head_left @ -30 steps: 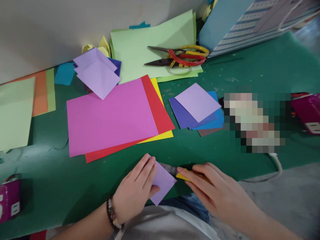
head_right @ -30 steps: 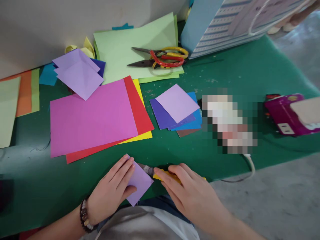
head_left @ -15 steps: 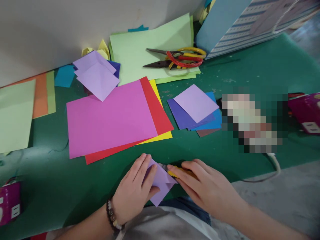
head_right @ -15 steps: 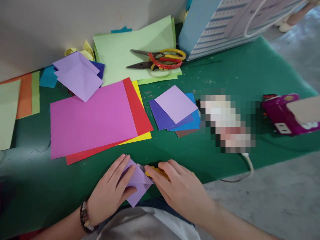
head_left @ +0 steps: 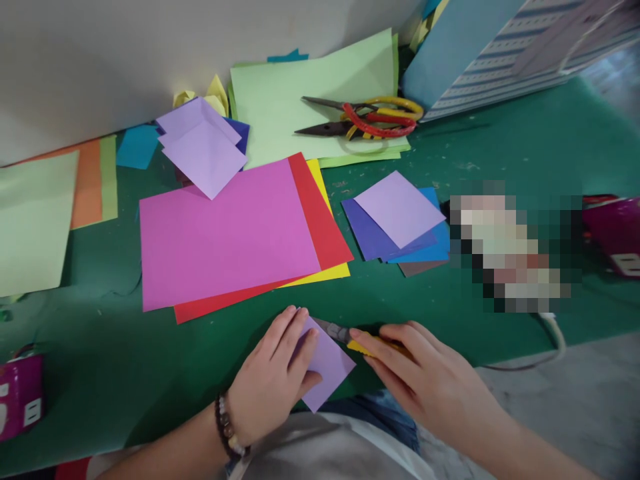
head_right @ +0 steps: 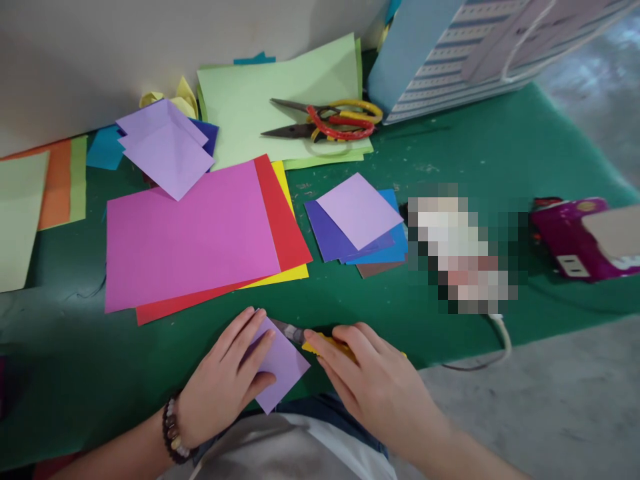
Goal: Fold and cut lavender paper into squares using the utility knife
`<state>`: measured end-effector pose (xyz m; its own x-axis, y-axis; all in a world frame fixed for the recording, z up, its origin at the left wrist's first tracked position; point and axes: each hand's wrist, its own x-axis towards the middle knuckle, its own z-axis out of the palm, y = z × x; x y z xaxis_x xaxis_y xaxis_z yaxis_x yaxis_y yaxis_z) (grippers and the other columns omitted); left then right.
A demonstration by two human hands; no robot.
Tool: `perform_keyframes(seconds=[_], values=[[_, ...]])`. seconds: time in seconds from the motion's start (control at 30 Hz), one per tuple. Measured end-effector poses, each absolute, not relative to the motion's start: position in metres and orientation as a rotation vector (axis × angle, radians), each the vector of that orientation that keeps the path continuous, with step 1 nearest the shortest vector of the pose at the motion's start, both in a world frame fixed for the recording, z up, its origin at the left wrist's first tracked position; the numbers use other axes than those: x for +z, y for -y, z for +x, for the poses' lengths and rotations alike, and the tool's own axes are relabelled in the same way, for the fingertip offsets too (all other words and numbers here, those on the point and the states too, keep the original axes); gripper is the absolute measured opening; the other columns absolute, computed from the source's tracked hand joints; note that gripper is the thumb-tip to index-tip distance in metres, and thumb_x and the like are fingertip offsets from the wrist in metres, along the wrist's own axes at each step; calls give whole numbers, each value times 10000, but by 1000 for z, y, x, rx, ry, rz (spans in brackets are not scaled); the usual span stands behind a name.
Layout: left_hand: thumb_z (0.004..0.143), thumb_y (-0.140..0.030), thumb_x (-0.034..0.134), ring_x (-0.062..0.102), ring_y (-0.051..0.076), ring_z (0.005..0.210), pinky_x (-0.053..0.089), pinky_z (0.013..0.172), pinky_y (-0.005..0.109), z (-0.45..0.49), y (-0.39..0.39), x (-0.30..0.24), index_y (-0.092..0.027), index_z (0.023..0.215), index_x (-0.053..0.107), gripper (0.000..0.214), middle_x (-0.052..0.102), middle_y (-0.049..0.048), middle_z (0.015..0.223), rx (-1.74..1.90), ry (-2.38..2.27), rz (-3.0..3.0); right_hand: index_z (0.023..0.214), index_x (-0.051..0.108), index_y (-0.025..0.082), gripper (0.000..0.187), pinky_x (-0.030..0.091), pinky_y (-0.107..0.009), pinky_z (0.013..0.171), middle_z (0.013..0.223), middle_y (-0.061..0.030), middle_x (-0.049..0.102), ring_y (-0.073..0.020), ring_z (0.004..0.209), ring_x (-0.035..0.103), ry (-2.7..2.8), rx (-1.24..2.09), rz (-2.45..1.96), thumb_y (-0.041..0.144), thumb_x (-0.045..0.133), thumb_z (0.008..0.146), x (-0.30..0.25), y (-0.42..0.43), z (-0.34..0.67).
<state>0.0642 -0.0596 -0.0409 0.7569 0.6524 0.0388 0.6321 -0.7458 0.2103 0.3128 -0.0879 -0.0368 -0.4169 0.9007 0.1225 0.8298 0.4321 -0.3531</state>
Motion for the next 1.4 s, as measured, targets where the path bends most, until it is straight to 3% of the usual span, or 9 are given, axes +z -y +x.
perform_keyframes(seconds=[0.27, 0.63, 1.23, 1.4], values=[[955, -388, 477, 554, 254, 1206, 493, 986, 365, 62, 65, -42, -102, 1259, 559, 425, 620, 131, 1263, 334, -1089, 2816, 1208, 604, 207, 317, 504, -288, 669, 908, -72, 562, -162, 795, 564, 2410, 322, -1470, 166, 472, 922, -38, 88, 313], [978, -398, 402, 576, 270, 1190, 518, 963, 368, 62, 66, -42, -89, 1197, 604, 429, 612, 149, 1277, 295, -1088, 2845, 1257, 563, 213, 363, 522, -329, 679, 915, -82, 548, -187, 804, 565, 2459, 338, -1516, 162, 447, 917, -40, 88, 299], [960, -383, 460, 563, 285, 1204, 506, 980, 381, 61, 67, -43, -75, 1218, 582, 420, 601, 164, 1289, 282, -1070, 2820, 1261, 558, 178, 351, 487, -305, 663, 899, -80, 543, -180, 796, 545, 2365, 271, -1516, 177, 497, 915, -40, 88, 307], [937, -410, 504, 606, 252, 1114, 533, 946, 374, 61, 60, -37, -100, 1147, 616, 390, 661, 144, 1173, 386, -1090, 2758, 1260, 567, 219, 358, 454, -314, 675, 895, -70, 570, -188, 796, 541, 2379, 194, -1471, 196, 519, 906, -36, 70, 315]])
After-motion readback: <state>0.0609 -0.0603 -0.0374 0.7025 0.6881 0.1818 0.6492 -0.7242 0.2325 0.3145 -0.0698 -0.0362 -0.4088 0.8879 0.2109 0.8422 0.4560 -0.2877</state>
